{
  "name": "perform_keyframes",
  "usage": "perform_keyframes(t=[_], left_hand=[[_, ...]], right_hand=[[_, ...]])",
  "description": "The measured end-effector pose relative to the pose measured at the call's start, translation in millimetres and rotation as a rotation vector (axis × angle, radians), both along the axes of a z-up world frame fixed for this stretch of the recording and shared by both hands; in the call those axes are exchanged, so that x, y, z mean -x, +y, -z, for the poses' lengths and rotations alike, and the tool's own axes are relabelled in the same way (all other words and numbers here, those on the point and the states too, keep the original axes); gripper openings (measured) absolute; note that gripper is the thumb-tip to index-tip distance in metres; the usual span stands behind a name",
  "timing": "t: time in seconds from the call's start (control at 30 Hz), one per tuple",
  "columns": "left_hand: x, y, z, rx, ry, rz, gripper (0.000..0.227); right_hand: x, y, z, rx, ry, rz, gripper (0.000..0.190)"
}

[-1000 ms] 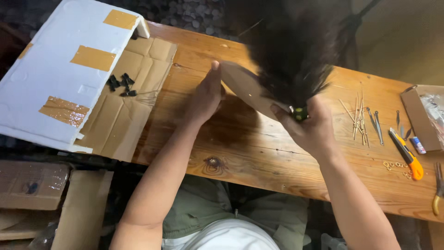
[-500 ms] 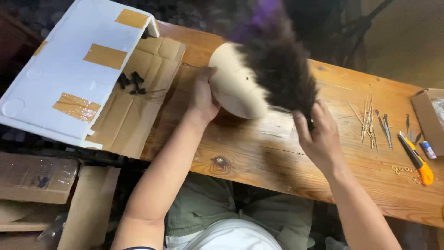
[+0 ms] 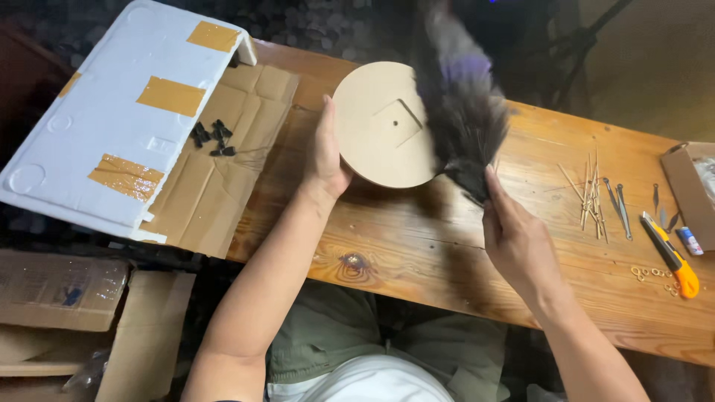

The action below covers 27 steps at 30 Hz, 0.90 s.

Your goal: The person uses a utility knife to carve and smooth the edges of a rectangular cutout on a circular wooden board. They then use a feather duster to clean the wood surface and pick up a small black object from a nearby box.

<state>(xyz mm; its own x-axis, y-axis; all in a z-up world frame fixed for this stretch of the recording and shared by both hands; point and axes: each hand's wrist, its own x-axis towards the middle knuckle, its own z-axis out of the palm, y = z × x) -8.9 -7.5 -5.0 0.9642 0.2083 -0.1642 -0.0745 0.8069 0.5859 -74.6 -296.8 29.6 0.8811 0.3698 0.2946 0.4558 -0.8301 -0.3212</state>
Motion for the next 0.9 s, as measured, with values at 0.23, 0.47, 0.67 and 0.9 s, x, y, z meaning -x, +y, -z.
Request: perform_keyframes(t=[0.23,0.47,0.67,0.9], left_hand=[[-2,8,1,-0.142,0.061,-0.041,0.062],[-4,9,-21,-0.095,0.099,-0.102,0.076],[-5,9,-14,-0.100,0.032,-0.103,0.076],[-19,14,14,0.012,-0.042,0.037,0.066]], right_hand=[[17,-41,21,0.041,0.015,-0.020,0.060],[38,-99,26,0.132,0.088,0.056,0.061],[48,-107,25,0.150,0.084,0.028,0.062],[51,-94,18,0.134,0.206,-0.041,0.067]])
